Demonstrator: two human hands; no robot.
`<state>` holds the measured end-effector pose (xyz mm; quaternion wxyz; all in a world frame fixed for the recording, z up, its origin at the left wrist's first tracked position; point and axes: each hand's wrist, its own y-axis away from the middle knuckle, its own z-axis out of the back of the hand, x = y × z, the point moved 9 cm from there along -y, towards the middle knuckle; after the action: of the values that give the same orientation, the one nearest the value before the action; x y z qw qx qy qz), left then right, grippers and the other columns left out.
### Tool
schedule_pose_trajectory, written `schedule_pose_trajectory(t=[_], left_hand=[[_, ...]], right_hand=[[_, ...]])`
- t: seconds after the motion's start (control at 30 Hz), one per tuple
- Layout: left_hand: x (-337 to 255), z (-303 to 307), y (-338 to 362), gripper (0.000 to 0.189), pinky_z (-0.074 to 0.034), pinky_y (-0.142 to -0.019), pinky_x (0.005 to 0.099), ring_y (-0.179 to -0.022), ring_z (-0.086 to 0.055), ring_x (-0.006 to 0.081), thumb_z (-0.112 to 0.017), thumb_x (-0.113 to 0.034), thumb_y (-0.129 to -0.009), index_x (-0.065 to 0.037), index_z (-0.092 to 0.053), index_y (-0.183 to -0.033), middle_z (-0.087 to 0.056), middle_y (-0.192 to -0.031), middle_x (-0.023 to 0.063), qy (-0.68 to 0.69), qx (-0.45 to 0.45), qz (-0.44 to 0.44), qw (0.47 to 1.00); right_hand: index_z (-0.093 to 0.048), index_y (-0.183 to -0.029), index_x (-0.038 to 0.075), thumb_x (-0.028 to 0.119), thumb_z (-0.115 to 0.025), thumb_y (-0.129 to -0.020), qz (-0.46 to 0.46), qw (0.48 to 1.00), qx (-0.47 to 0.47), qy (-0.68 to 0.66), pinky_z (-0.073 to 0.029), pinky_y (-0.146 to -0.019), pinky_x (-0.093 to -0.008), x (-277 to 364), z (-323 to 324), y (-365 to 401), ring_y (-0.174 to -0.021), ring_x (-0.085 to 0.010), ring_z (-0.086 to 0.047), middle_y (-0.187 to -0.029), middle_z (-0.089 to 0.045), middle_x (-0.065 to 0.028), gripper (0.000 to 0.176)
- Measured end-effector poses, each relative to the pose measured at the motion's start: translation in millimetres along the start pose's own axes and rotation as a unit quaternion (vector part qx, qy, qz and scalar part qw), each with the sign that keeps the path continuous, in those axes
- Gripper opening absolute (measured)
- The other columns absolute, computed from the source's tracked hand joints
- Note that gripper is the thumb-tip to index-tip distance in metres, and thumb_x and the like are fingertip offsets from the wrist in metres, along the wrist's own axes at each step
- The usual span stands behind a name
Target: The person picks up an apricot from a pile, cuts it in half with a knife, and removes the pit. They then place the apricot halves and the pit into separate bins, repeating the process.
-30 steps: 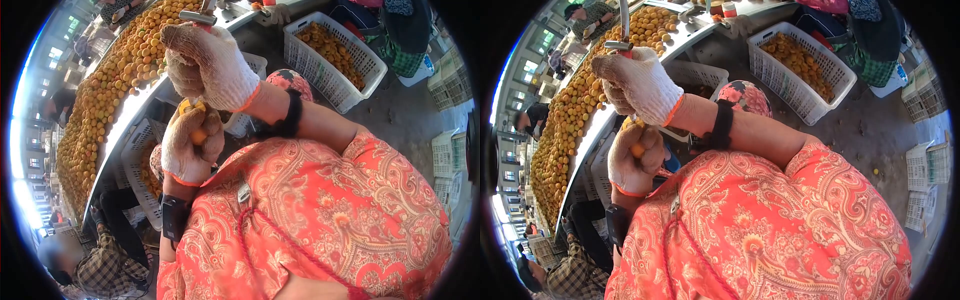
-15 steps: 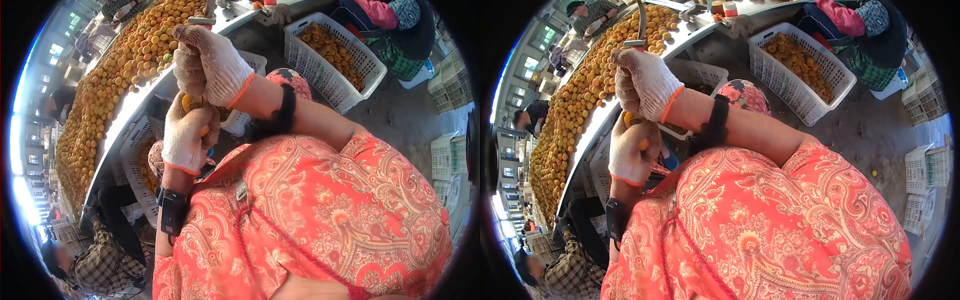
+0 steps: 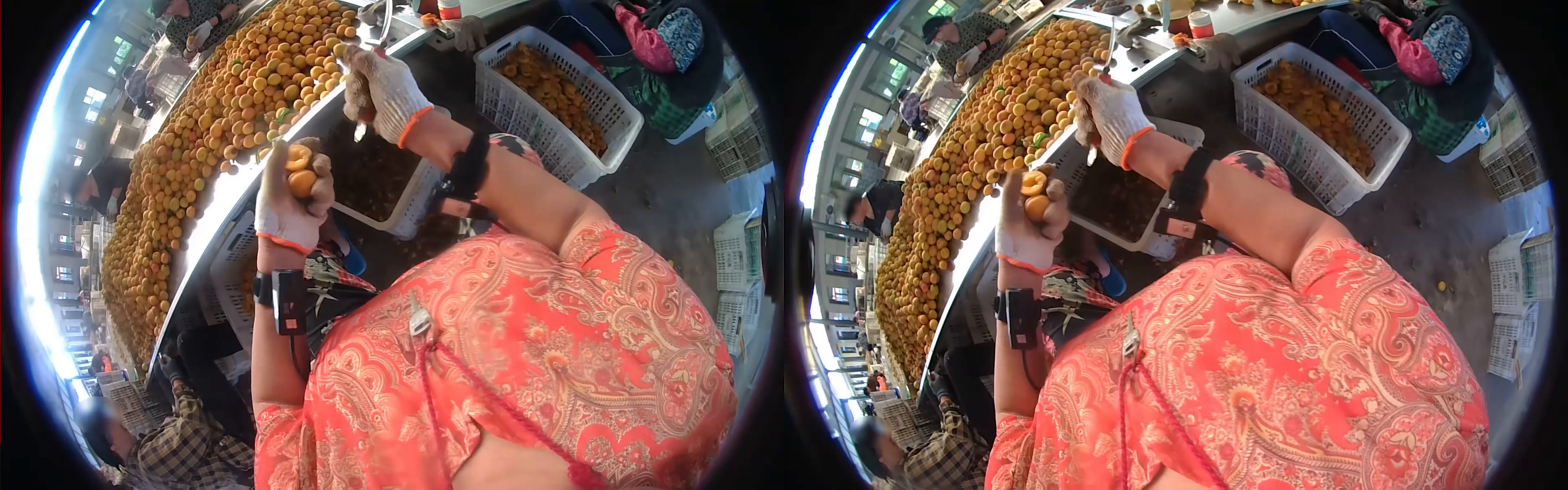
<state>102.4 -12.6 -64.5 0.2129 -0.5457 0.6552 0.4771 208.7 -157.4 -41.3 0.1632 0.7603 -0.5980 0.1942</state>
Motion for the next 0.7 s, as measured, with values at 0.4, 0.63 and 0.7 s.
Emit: schedule_pose_trajectory(t=[0.4,0.63,0.7], left_hand=[[19,13,-15,0.048,-0.038,-0.038,0.0206,-0.050,-0.053,0.0146,-0.055,-0.053,-0.097,-0.007,-0.055,-0.111,-0.061,-0.078,0.0076,0.039,0.030,0.047,0.998],[24,5,0,0.036,-0.035,-0.037,0.0258,-0.051,-0.056,0.0165,-0.054,-0.047,-0.097,-0.012,-0.061,-0.104,-0.062,-0.075,0.0035,-0.041,-0.024,0.081,0.996],[32,7,-9,0.039,-0.036,-0.042,0.0262,-0.056,-0.056,0.0153,-0.045,-0.048,-0.101,-0.013,-0.062,-0.104,-0.062,-0.079,0.0018,-0.078,-0.030,0.025,0.996]], right_hand=[[-0.063,-0.107,0.004,0.014,-0.071,-0.079,0.133,0.799,0.278,0.516,-0.053,-0.070,-0.0352,-41,-26,38,-0.073,-0.0214,-0.067,-0.081,-0.066,-0.0144,0.031],[-0.065,-0.109,0.002,0.011,-0.063,-0.094,0.057,0.855,0.297,0.421,-0.055,-0.072,-0.0286,-47,-17,45,-0.083,-0.0110,-0.066,-0.089,-0.071,-0.0057,0.018],[-0.065,-0.111,0.000,0.009,-0.060,-0.098,-0.062,0.904,0.266,0.329,-0.056,-0.077,-0.0266,-59,-11,49,-0.091,-0.0111,-0.065,-0.100,-0.070,-0.0039,0.017]])
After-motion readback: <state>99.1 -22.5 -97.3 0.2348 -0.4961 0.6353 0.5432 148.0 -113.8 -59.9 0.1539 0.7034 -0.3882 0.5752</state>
